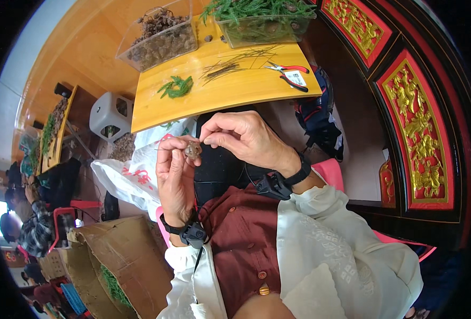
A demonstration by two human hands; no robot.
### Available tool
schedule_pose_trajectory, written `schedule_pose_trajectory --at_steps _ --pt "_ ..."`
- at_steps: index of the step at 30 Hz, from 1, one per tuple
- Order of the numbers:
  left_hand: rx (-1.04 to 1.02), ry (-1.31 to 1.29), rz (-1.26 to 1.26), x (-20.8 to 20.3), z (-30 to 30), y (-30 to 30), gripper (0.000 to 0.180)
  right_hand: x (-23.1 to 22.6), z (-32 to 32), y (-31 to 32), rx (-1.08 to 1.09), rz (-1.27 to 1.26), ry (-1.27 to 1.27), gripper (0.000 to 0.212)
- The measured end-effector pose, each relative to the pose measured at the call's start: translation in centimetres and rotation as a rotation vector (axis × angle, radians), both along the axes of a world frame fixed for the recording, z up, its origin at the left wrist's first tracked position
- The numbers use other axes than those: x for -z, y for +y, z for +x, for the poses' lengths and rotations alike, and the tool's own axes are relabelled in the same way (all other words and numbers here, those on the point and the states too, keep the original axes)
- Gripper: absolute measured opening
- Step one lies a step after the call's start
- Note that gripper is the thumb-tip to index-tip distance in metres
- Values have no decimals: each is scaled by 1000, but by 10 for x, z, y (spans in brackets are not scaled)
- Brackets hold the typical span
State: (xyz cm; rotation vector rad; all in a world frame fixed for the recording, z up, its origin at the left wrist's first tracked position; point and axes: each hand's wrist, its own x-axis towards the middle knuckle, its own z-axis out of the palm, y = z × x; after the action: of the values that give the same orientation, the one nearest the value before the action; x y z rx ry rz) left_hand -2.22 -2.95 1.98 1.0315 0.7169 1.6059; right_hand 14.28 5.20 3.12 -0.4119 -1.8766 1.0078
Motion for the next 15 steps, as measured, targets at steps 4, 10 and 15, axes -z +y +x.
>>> schedule_pose_trajectory --at_steps 4,10,15 --pt "4 -4 -35 -1 3 -1 19 -2 -1 -2 38 69 27 6" --pt "22 -82 -77 -2 7 -2 21 0 0 -2 63 103 24 5" --pt "129 -129 -98 -3 4 -3 22 4 1 1 40 147 73 5"
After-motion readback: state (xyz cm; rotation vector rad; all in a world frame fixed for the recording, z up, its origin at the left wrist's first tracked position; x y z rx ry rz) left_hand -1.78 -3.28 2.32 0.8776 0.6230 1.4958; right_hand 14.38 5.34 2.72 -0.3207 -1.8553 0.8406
